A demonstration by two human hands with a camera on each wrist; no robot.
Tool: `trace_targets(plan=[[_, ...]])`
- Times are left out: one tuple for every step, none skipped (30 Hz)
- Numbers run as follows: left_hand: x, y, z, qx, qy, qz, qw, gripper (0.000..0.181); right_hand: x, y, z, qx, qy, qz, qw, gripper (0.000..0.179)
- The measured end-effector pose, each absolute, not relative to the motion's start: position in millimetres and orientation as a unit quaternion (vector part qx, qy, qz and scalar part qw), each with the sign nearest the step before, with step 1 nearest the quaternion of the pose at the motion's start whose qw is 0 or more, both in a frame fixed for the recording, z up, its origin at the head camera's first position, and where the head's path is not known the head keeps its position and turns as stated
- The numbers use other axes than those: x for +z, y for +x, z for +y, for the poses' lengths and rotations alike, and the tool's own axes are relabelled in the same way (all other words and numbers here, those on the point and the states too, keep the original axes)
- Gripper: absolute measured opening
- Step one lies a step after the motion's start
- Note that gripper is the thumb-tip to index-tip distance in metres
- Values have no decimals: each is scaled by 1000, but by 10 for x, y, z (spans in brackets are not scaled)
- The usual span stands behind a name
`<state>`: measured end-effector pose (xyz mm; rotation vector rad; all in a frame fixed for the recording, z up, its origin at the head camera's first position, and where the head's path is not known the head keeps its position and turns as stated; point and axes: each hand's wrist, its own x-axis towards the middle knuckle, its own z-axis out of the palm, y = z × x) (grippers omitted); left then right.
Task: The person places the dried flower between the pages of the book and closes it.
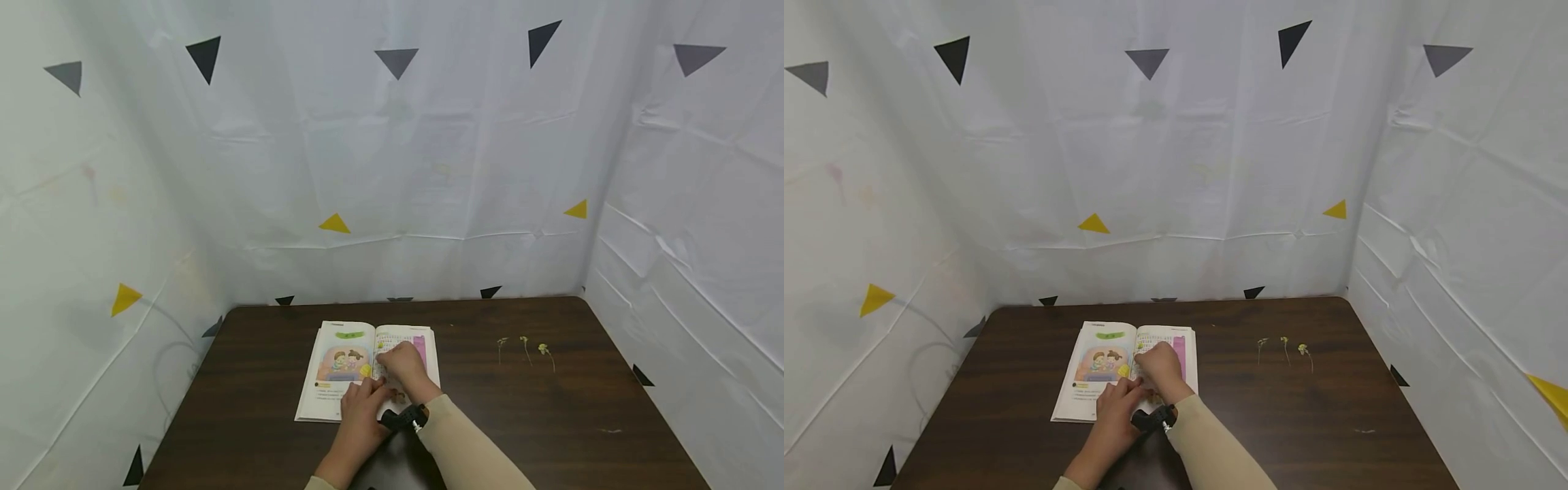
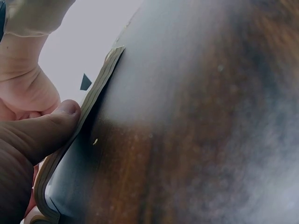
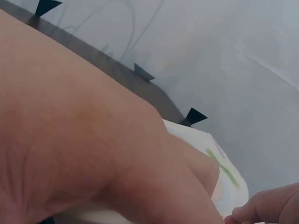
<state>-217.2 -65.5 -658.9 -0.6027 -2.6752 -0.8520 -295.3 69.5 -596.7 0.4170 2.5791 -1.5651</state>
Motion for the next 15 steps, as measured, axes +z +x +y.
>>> trace_targets(plan=[[-6591, -2171, -657, -294, -207, -924, 132, 59, -5966, -2949, 702, -514, 134, 845, 53, 21], [-6590, -2169, -659, -294, -205, -924, 130, 59, -5969, -2944, 711, -514, 131, 846, 56, 20], [-6587, -2166, -660, -294, -204, -925, 128, 59, -5975, -2943, 721, -512, 125, 848, 60, 19], [-6581, -2164, -662, -295, -204, -925, 126, 57, -5982, -2944, 732, -509, 119, 850, 64, 19], [-6575, -2160, -662, -297, -203, -925, 125, 55, -5990, -2945, 744, -508, 112, 851, 70, 20], [-6570, -2158, -661, -297, -202, -925, 125, 54, -6004, -2949, 756, -508, 104, 852, 75, 23], [-6564, -2154, -662, -298, -202, -925, 124, 54, -6013, -2949, 769, -508, 94, 853, 78, 24], [-6556, -2151, -662, -298, -201, -925, 124, 53, -6024, -2949, 783, -508, 85, 853, 81, 25], [-6554, -2150, -660, -297, -201, -925, 125, 52, -6032, -2949, 799, -507, 74, 854, 86, 25], [-6552, -2149, -659, -297, -201, -925, 127, 51, -6036, -2948, 814, -507, 65, 855, 90, 26], [-6556, -2149, -657, -294, -200, -926, 129, 50, -6045, -2947, 830, -508, 56, 854, 93, 24], [-6558, -2149, -656, -292, -200, -926, 130, 49, -6044, -2938, 846, -508, 47, 855, 94, 23], [-6559, -2149, -655, -291, -200, -926, 131, 48, -6041, -2929, 861, -510, 38, 854, 95, 21], [-6562, -2150, -652, -291, -201, -926, 133, 47, -6040, -2918, 874, -512, 31, 853, 98, 20], [-6568, -2152, -650, -290, -200, -926, 132, 46, -6039, -2909, 885, -511, 25, 854, 100, 19]])
